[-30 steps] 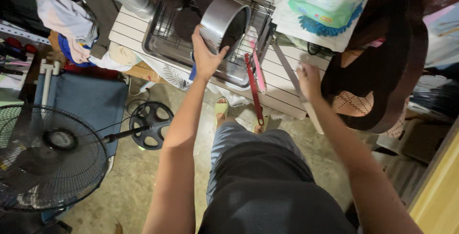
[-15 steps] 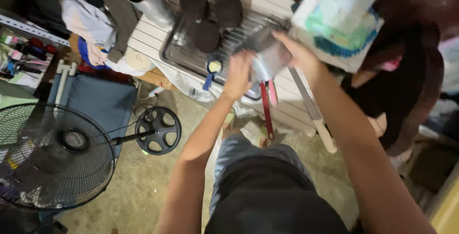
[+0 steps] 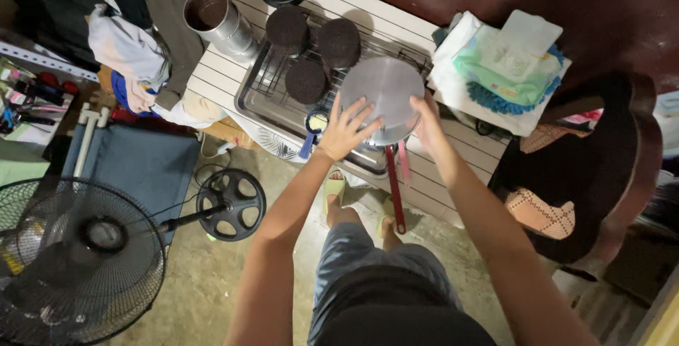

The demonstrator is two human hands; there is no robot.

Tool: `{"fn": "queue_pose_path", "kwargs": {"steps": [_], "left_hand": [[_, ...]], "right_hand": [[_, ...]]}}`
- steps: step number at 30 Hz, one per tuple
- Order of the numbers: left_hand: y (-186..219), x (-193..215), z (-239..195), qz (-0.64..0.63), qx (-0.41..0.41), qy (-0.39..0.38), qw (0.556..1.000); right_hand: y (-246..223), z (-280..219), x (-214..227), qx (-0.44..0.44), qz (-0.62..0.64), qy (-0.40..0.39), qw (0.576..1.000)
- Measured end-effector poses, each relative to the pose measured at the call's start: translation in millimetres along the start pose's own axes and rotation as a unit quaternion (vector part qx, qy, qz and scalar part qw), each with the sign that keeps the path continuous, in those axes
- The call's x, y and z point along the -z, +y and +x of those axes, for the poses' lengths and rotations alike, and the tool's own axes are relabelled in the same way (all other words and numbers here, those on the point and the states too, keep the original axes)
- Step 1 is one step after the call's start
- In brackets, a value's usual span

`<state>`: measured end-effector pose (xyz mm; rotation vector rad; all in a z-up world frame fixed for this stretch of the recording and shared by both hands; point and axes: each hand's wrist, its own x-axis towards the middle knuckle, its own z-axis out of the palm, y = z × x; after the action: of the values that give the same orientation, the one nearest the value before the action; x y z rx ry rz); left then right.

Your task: The person organizes various dishes and containers on a wire rack, moving small metal bowls and a larger dark circular object by hand and using a long utensil to assist in placement.

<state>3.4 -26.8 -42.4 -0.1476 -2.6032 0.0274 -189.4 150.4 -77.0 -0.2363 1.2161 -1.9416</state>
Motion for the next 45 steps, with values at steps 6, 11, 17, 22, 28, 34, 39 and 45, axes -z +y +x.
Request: {"fn": "queue_pose_path", "kwargs": {"steps": [6, 11, 17, 22, 28, 34, 39, 45], "left_hand": [[-7.4, -20.9, -20.0, 0.002, -0.027, 0.05, 0.998], [-15.9, -18.3, -26.0, -0.015, -0.008, -0.009, 1.0], [-18.5, 17.6, -23.0, -0.115, 0.031, -0.138, 0.983], [6.6, 33.6, -14.8, -0.176, 0.196, 0.017, 0.965], [22.9, 30.4, -12.5, -0.444, 0.395, 0.041, 0.803], [26.3, 33.4, 1.4, -0.436, 0.362, 0.115, 0.815], [16.2, 50.1, 6.0, -0.379, 0.351, 0.087, 0.852], [12.7, 73.3, 26.5, -0.363, 0.355, 0.069, 0.858]], "right_hand": [[43.4, 7.9, 5.6, 0.109, -0.014, 0.008, 0.994], [59.0, 14.8, 3.7, 0.189, -0.194, 0.024, 0.962], [46.3, 24.3, 14.2, 0.192, -0.548, 0.08, 0.81], [41.0, 27.6, 34.4, 0.228, -0.513, 0.052, 0.826], [45.9, 23.5, 40.8, 0.153, -0.379, -0.024, 0.912], [34.5, 6.3, 24.9, 0.213, -0.355, 0.005, 0.91], [20.9, 0.4, 19.5, 0.245, -0.405, 0.01, 0.881], [-17.4, -4.3, -5.0, 0.196, -0.394, 0.019, 0.898]]}}
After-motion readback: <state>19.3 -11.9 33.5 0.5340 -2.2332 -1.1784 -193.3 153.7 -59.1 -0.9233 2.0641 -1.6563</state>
